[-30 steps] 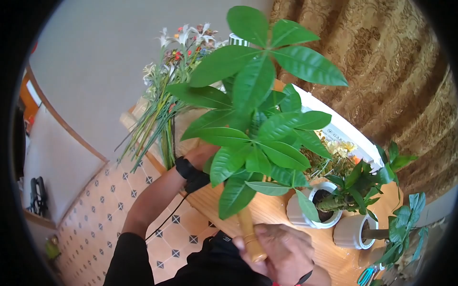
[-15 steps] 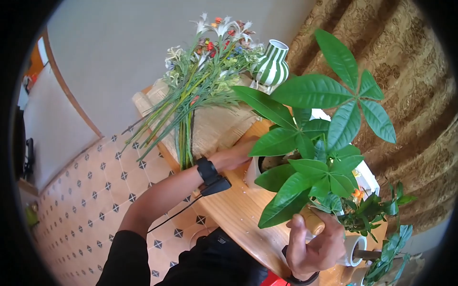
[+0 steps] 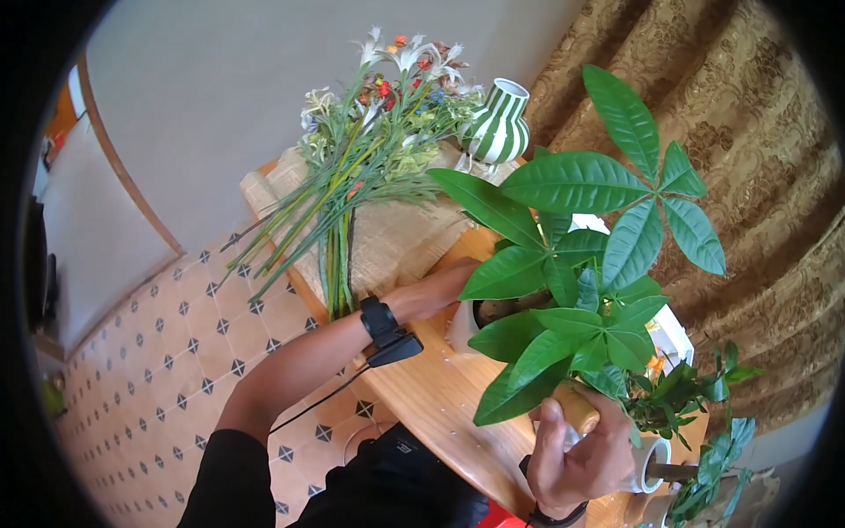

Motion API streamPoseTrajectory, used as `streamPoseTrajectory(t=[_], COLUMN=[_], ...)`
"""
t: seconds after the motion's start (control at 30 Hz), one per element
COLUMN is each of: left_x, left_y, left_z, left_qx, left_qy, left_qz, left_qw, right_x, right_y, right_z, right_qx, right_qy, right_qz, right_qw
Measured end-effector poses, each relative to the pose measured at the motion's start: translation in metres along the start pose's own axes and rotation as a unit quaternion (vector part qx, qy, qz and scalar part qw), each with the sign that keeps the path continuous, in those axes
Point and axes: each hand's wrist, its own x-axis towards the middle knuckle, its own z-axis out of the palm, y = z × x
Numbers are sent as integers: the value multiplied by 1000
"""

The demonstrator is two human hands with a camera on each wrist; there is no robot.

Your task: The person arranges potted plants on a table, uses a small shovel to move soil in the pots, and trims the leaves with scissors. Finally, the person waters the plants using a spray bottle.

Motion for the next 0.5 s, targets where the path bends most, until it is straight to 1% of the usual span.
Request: streamPoseTrajectory(t=[0.07,0.13,0.2,0.27,0.3,0.33,0.4,0.43,0.47,0.5], left_x=[-6,-12,-18,-20,-20,-20,-21,-21,-21,-22], left_y=[7,15,23,28,29,29,28,28,28,30], left_z=[4,11,17,19,19,19,20,20,20,20], left_qx=[1,3,2,-4,-7,-10,0,3,13,19], left_qy=[9,19,52,52,52,51,58,60,54,50], left_qz=[3,6,7,-8,-15,-23,-5,1,3,5], left_qw=[1000,1000,999,999,999,998,998,998,998,999], right_x=[-2,-4,-6,-6,0,0,1,-3,-6,-9], right_y=[4,7,5,1,3,5,7,4,6,10], right_z=[-2,-4,-4,-4,-7,-8,-10,-11,-11,-10], right_qx=[-16,-86,-77,-21,-47,-47,-43,-44,-44,-38], right_qy=[-6,-16,-15,5,-20,-20,7,32,33,16], right_qz=[-9,-15,0,51,-23,-22,-37,26,27,32], right_qw=[1000,996,997,998,998,998,998,998,998,999])
